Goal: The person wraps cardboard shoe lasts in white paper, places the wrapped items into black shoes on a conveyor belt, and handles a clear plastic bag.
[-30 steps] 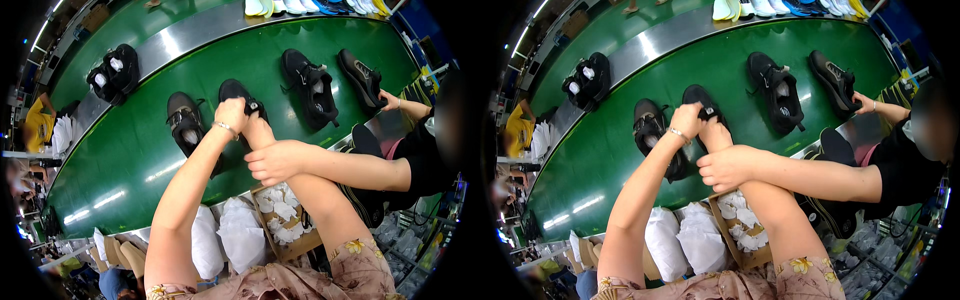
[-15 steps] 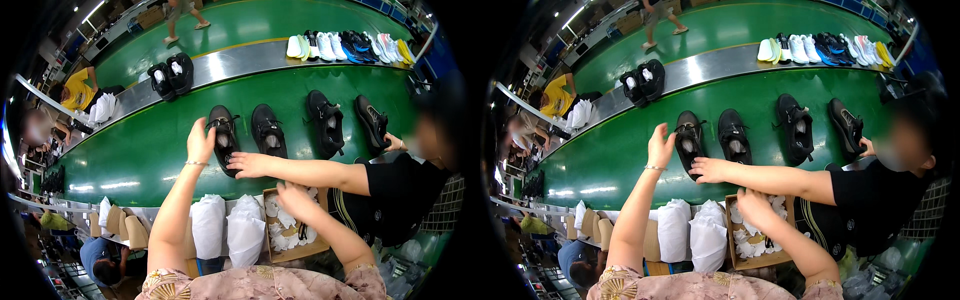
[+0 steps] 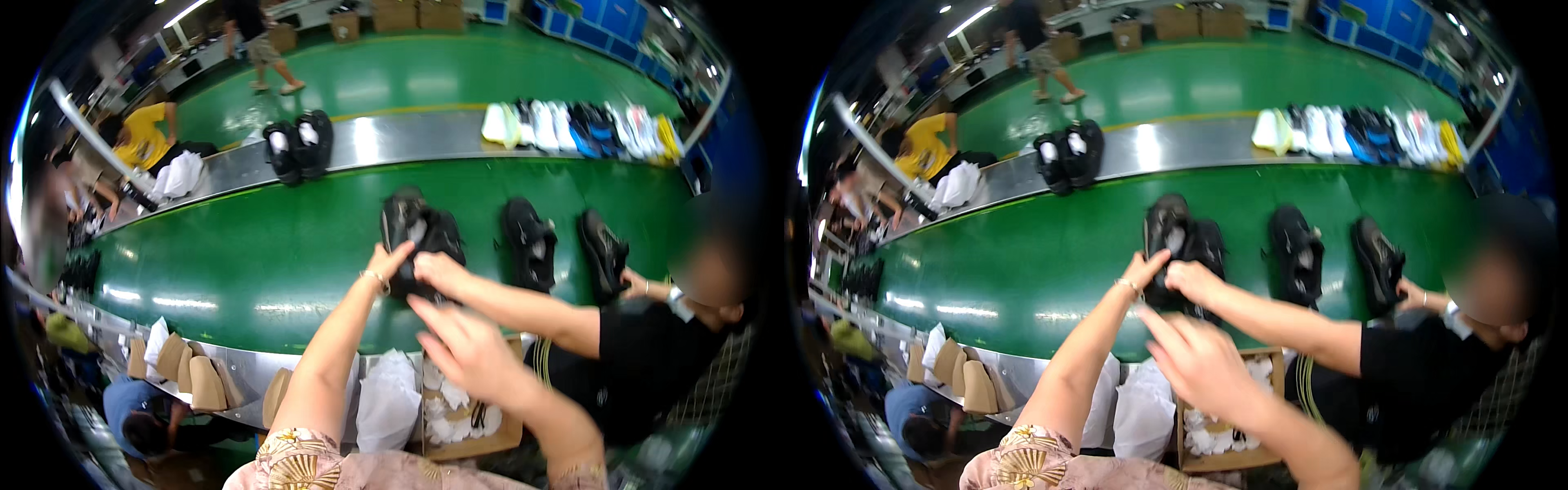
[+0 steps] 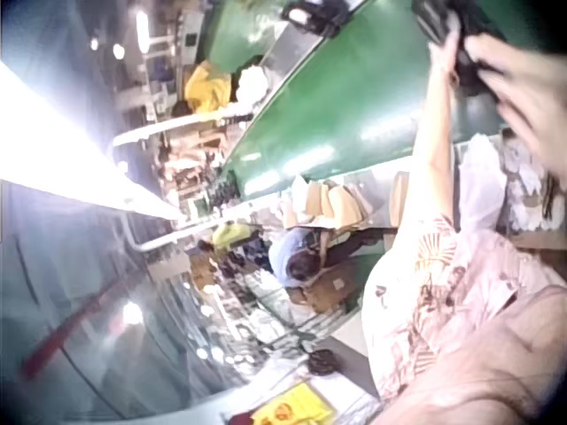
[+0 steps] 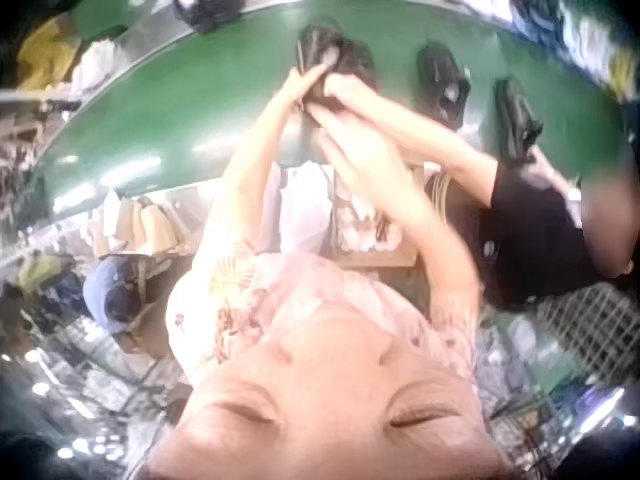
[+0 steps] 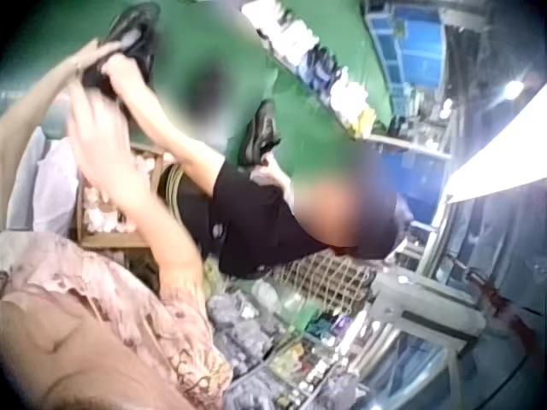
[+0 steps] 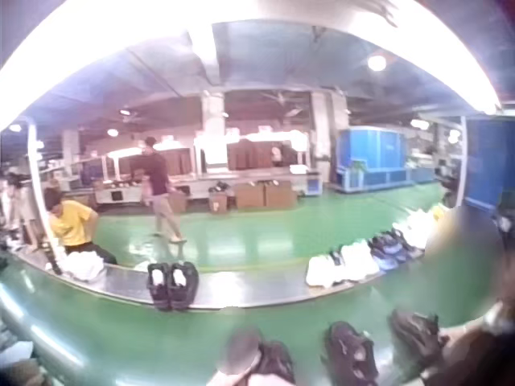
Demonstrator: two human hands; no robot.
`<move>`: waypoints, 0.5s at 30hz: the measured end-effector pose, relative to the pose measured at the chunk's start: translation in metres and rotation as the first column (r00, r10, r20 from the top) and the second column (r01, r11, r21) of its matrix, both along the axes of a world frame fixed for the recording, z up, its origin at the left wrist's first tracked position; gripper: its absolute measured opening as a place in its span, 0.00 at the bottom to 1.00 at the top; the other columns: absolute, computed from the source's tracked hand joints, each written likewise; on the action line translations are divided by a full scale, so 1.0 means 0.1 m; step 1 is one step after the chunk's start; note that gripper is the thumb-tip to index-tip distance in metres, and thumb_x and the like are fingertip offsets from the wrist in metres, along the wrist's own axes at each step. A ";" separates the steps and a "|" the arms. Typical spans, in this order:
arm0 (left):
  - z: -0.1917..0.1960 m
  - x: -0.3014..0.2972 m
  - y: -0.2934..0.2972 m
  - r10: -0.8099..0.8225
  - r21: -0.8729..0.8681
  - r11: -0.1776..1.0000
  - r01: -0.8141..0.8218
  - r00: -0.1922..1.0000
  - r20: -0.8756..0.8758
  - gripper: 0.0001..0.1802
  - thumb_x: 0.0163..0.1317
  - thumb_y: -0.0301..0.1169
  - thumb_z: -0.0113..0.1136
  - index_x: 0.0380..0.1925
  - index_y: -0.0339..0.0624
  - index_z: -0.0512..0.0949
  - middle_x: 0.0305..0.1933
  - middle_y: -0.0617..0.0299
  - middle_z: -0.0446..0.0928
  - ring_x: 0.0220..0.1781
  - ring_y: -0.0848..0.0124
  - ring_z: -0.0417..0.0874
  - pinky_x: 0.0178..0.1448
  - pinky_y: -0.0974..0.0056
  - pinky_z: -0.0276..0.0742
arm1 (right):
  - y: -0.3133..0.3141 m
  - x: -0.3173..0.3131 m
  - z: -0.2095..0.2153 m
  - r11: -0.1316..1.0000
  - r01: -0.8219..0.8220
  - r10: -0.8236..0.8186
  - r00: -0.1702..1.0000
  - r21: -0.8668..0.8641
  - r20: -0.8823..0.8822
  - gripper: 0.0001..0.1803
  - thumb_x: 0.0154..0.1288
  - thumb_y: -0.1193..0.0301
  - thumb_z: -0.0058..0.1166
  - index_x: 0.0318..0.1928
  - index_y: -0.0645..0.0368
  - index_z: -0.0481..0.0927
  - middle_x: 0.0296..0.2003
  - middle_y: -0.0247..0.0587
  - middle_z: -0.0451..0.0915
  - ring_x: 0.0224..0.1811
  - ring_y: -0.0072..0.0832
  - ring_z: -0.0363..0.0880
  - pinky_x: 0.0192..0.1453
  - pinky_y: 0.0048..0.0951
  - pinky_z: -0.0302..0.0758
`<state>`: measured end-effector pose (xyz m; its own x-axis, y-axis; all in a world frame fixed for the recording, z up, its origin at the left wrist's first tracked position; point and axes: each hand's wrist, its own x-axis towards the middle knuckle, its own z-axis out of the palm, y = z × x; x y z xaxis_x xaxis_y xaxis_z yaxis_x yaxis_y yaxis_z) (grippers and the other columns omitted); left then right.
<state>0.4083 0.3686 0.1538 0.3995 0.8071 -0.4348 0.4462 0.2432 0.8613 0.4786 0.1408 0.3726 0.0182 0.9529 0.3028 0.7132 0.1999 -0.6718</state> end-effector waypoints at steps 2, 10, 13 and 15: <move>0.21 0.07 0.00 0.020 -0.074 0.997 -0.007 0.984 0.176 0.44 0.38 0.44 0.66 0.49 0.21 0.61 0.43 0.41 0.73 0.39 0.60 0.78 0.39 0.61 0.77 | 0.48 0.22 0.30 0.945 0.017 -0.023 1.000 0.328 0.015 0.21 0.51 0.78 0.57 0.48 0.64 0.73 0.40 0.50 0.76 0.37 0.37 0.79 0.42 0.29 0.76; 0.49 0.00 -0.34 0.132 -0.167 0.979 -0.121 0.990 0.056 0.36 0.43 0.47 0.62 0.50 0.38 0.63 0.36 0.57 0.73 0.29 0.68 0.75 0.28 0.58 0.72 | -0.29 1.70 0.24 0.804 0.563 -0.522 0.823 0.192 -0.226 0.09 0.59 0.78 0.51 0.40 0.68 0.75 0.27 0.41 0.80 0.29 0.23 0.79 0.33 0.21 0.73; 0.65 -0.09 -0.29 0.095 -0.086 0.993 -0.077 0.971 0.220 0.32 0.46 0.42 0.63 0.48 0.37 0.64 0.37 0.58 0.72 0.33 0.70 0.75 0.32 0.64 0.73 | -0.55 1.58 0.20 0.772 0.583 -0.534 0.811 0.251 -0.240 0.07 0.59 0.80 0.50 0.39 0.67 0.76 0.27 0.39 0.80 0.29 0.22 0.79 0.34 0.20 0.73; 0.82 -0.05 -0.22 0.126 0.021 0.990 -0.138 0.945 0.302 0.32 0.47 0.37 0.64 0.50 0.36 0.64 0.40 0.58 0.73 0.40 0.70 0.74 0.46 0.67 0.71 | -0.69 1.54 0.18 0.747 0.574 -0.544 0.818 0.336 -0.189 0.06 0.59 0.81 0.50 0.38 0.67 0.76 0.28 0.39 0.80 0.30 0.21 0.79 0.34 0.19 0.73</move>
<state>0.4030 0.3464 0.2356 0.3949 0.8759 -0.2772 0.1329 0.2441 0.9606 0.6322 0.0722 0.3903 0.5495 0.5858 0.5957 0.7258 0.0186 -0.6877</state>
